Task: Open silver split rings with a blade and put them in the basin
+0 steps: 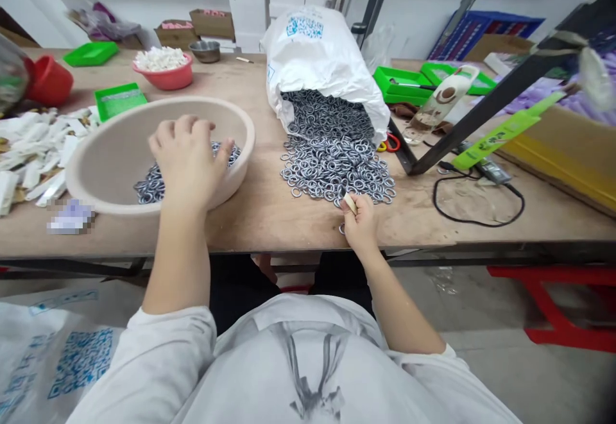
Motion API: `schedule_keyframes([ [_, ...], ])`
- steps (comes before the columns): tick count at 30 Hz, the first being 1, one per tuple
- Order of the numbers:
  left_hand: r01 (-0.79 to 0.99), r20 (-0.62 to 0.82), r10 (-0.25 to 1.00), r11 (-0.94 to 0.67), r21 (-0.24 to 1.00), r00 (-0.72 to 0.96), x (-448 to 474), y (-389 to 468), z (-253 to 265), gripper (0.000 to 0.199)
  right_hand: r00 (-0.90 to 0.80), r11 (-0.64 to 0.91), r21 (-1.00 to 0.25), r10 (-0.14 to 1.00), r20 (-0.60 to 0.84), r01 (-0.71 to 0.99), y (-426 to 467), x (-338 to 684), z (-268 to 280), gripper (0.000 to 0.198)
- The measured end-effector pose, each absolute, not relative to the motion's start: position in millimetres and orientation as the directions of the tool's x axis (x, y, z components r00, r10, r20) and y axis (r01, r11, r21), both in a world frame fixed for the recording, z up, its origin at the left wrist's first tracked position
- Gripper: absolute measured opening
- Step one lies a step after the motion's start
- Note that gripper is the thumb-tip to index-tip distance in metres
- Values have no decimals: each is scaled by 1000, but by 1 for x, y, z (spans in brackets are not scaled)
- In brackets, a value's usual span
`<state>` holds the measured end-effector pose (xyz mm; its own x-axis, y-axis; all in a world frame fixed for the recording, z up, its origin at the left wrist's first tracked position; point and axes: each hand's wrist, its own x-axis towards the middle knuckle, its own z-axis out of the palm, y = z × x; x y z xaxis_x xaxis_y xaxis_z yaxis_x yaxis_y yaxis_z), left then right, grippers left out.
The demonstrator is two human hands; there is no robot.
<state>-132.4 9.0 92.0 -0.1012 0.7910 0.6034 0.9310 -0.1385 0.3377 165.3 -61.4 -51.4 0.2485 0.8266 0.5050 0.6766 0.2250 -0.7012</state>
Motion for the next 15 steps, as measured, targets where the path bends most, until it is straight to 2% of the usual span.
schedule_keyframes([
  [3, 779, 624, 754, -512, 361, 206, -98, -19, 66, 28, 254, 252, -741, 830, 496, 622, -64, 161, -45, 32],
  [5, 625, 535, 732, -662, 413, 422, -70, -37, 46, 29, 212, 260, -798, 878, 430, 543, -69, 155, -40, 33],
  [9, 548, 389, 757, -651, 526, 526, -33, -56, 11, 30, 99, 274, -883, 938, 333, 380, -79, 141, -34, 35],
  [15, 403, 308, 827, -511, 759, 469, -30, -59, -8, 31, 103, 234, -964, 963, 248, 129, -85, 124, -37, 34],
])
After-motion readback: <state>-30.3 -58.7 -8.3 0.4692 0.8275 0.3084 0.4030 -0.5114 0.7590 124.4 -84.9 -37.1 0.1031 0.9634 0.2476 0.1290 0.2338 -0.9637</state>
